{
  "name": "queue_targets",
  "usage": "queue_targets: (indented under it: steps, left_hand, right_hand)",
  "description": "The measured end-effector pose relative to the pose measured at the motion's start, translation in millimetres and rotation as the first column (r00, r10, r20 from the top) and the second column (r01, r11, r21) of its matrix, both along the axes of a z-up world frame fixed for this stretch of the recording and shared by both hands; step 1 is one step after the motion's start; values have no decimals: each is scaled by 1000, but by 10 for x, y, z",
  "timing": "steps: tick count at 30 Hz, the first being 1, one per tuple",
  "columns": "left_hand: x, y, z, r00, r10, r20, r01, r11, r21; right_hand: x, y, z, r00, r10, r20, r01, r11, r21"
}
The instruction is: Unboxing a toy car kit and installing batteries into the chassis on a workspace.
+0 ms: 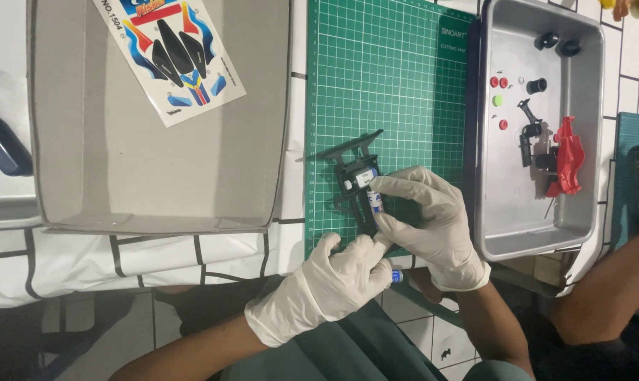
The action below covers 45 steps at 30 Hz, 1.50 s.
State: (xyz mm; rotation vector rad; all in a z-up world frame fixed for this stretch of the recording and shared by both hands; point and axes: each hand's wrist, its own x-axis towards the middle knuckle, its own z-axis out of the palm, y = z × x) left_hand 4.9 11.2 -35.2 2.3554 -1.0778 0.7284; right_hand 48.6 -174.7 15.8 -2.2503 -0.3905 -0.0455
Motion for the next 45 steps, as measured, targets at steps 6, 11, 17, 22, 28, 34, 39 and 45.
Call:
queue_targets:
  steps: [6, 11, 17, 22, 28, 34, 39, 45]
  left_hand:
    - [-18, -19, -49, 999, -27, -28, 25, 999, -47]
    - [-24, -19, -52, 1000, -21, -7, 21, 999, -40]
    - [-20, -1, -33, 1000, -7, 21, 7, 1000, 5]
    - [28, 41, 139, 1000, -1, 23, 2, 998, -61]
    - [40, 143, 403, 998, -42, -38, 37, 994, -107]
    - [-38, 298, 466, 892, -195, -408, 96, 963, -251]
    - [275, 404, 1045, 837, -83, -541, -58, 970, -238]
    - [821, 156, 1191, 944, 228, -240, -146, 937, 319]
  right_hand:
    - [2, 57, 42, 1000, -26, 9, 27, 999, -47]
    - [-4, 96, 18, 997, -41, 64, 48, 992, -113]
    - [-47, 104, 35, 998, -60, -7, 60, 981, 183]
    - [-79, 93, 17, 991, -118, -58, 129, 954, 270]
    - [-97, 11, -46, 987, -95, -131, 146, 873, 466]
    - [-100, -1, 36, 968, -133, -212, 227, 825, 517]
    - [-110, -47, 65, 964, -125, -233, 231, 826, 514]
    - [-149, -53, 88, 975, -149, -163, 210, 855, 475]
